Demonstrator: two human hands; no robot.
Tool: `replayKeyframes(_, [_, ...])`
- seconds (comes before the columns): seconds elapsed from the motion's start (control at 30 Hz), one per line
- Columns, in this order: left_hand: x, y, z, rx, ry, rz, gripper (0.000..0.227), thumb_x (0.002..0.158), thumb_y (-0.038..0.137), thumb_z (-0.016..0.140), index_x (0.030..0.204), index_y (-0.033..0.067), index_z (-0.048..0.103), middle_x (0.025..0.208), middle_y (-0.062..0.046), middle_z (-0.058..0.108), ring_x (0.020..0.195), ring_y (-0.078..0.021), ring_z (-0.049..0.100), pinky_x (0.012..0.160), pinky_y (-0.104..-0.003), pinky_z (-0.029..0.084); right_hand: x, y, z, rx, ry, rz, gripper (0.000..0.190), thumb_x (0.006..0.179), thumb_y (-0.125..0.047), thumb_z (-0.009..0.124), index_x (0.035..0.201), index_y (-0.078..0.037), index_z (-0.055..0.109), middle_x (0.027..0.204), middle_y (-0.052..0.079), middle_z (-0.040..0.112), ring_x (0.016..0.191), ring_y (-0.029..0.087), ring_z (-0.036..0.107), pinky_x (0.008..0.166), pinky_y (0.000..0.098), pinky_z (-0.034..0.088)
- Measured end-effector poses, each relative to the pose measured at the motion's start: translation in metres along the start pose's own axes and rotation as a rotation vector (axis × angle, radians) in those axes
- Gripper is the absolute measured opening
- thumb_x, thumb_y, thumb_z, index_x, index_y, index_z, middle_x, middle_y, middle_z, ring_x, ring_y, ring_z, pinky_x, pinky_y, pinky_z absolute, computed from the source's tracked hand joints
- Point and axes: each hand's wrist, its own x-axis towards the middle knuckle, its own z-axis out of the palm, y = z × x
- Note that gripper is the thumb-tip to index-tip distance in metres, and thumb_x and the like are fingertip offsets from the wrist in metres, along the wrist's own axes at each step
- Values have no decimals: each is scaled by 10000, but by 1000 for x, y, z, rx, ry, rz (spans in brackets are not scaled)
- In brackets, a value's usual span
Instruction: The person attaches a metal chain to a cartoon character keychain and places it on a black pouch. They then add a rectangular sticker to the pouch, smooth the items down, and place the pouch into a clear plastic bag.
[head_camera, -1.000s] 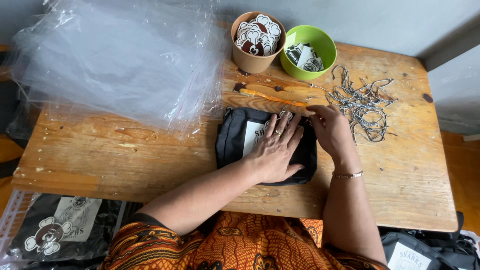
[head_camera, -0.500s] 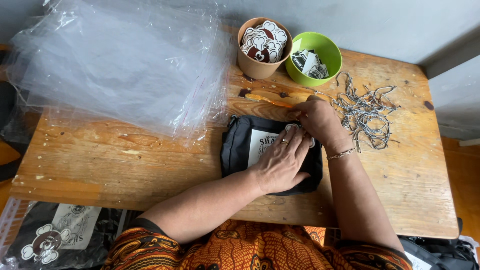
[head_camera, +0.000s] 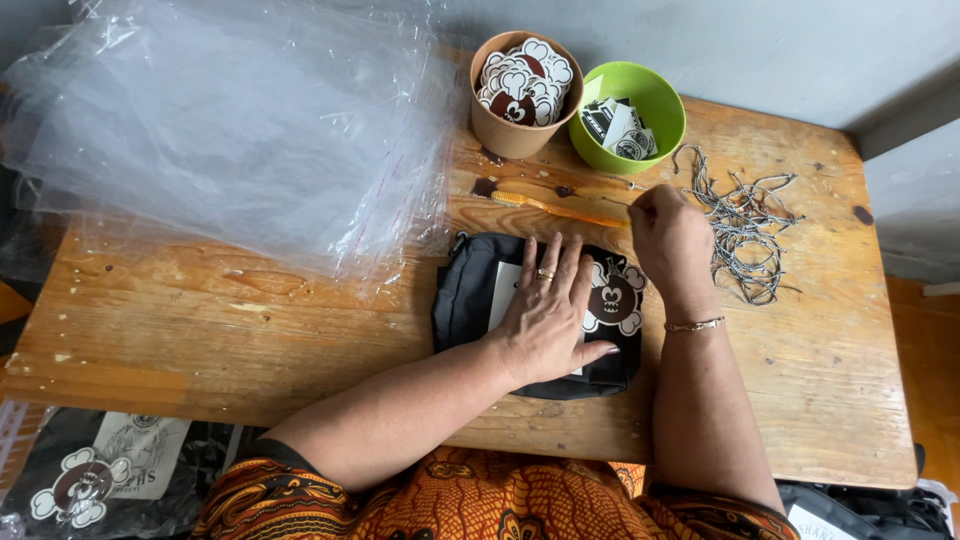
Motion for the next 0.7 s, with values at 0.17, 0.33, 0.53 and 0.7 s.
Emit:
replayKeyframes(0.17, [3, 0, -2, 3, -76, 10, 1018, 879, 759, 398, 1496, -50, 389, 1622, -347, 215, 1544, -464, 113, 1223, -600, -73, -6, 0, -5, -136, 85, 37, 81, 905, -246, 748, 980, -218, 737, 903, -13, 678, 846, 255, 723, 751, 401, 593])
replayKeyframes(0.33, [6, -7, 13, -44, 4, 21, 1053, 833, 744, 548, 1485, -64, 372, 1593, -369, 258, 1538, -474, 137, 1235, -578, -38, -20, -48, -35, -5, 146, -124, 76, 921, -112, 731, 969, -154, 772, 899, 4, 664, 777, 192, 720, 682, 315, 591])
replayKeyframes(0.53, [13, -18, 23, -192, 236, 89, 1059, 672, 670, 768, 1321, -59, 355, 1523, -426, 315, 1449, -522, 339, 1245, -581, 156, -26, -63, -38, 154, -90, -175, 124, 889, -139, 721, 994, -161, 785, 859, 47, 715, 798, 282, 743, 684, 423, 607])
replayKeyframes(0.7, [10, -20, 16, -319, 245, 105, 997, 671, 590, 819, 1272, -44, 338, 1564, -454, 179, 1442, -555, 316, 1242, -615, 140, -34, -70, -40, 67, -69, -155, 117, 856, -204, 713, 958, -233, 764, 883, 28, 708, 840, 325, 734, 719, 480, 607])
